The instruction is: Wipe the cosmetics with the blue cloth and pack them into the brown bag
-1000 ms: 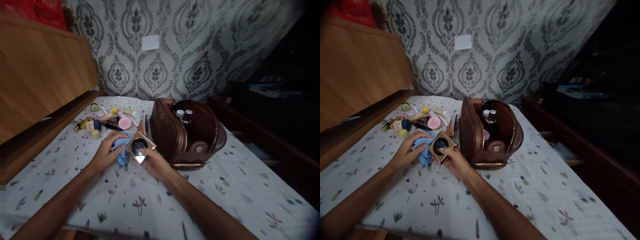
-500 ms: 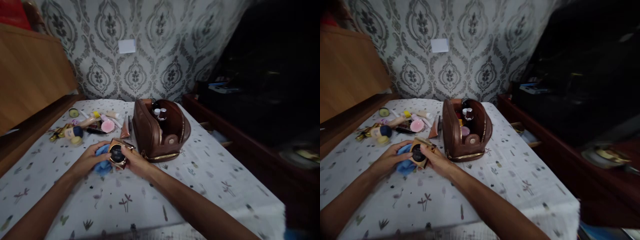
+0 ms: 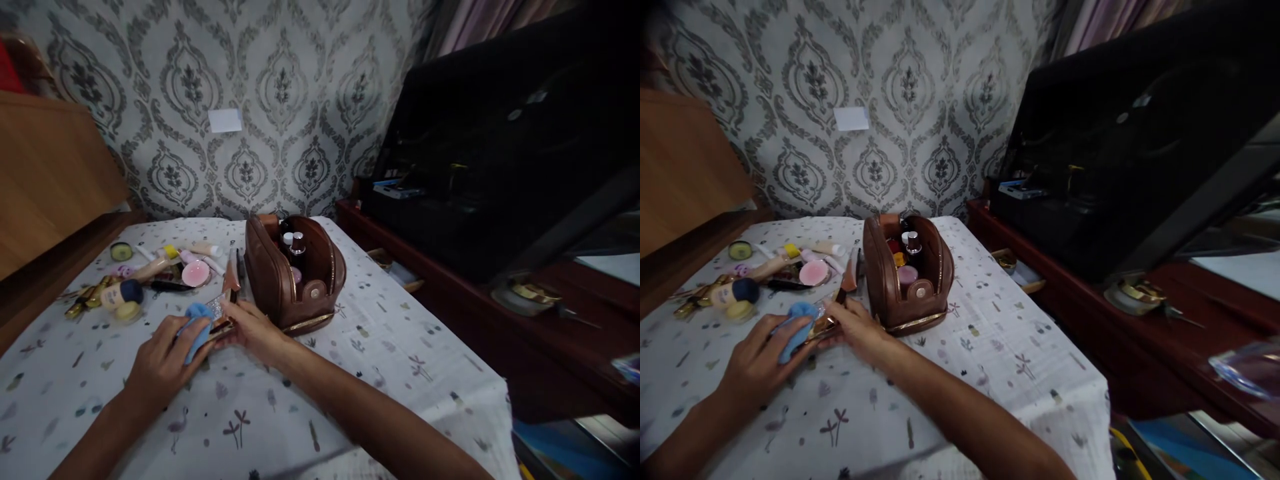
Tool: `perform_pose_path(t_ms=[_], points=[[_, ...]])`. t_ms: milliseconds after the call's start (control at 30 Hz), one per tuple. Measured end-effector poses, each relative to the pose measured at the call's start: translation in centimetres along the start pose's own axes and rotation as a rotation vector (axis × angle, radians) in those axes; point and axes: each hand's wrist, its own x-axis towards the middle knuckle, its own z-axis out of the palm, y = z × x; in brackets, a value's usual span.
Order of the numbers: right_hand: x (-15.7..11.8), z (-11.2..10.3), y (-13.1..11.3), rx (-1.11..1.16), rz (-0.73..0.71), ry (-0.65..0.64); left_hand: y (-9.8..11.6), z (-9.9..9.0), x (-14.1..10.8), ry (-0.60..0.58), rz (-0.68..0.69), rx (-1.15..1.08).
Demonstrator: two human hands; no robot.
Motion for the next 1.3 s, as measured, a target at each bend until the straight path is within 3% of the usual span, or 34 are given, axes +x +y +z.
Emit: perform_pose_path(t_ms=[100,267,433,533,667,767,833,933,1000,1067,1200,1300], points=[[-0.3,0.2,-0.5,-0.156,-0.037,0.087,-0.5,-0.1,-0.1,-0.032,0.029,-0.072],[-1.1,0.7,-1.6,-0.441,-0.084,0.004,-2.3,-0.6,-0.3,-0.079,-0.097,-0.201],[-1.4,0.6,-2.6,-0.798,-0.195,0.036,-4.1,0.2,-1.4,-0.158,-0.139,-0.184],[-1.7,0.4,-3.3,-0.983,-0.181,0.049,-5.3,0.9,-2.3,-0.299,-0.185,-0.130],[-2.8,0.4,-4.5,-1.049,-0.173,0.019,-7.4,0.9,-2.5,-0.575,-0.171,-0.117],[-3.7,0.6,-5.9,-1.084,-0.213,-0.028,-8.4,-0.3,-0.2,-0.707,-0.143,-0.148],[-4.2,0.6,-6.9,-1.113,-0.236,-0.056,-8.1,-1.4,2.7,-0.761,-0.210,-0.139],[-4.8,0.6,-8.1,-1.130,-0.268,-0.078,-6.5,-2.5,7.8,-0.657,-0.341,-0.093],[-5.0,0.6,-8.7,-1.118,-0.283,-0.068,-5.1,-2.4,10.7,-0.497,-0.360,-0.181],[-5.3,0.6,-9.0,-1.116,-0.295,-0.055,-3.9,-1.7,12.8,-0.442,-0.351,-0.398],[-5.9,0.5,-9.4,-1.141,-0.317,-0.044,-3.0,1.3,15.1,-0.516,-0.249,-0.832],[-6.3,0.4,-9.7,-1.142,-0.315,-0.053,-3.1,3.7,16.1,-0.530,-0.148,-1.024]])
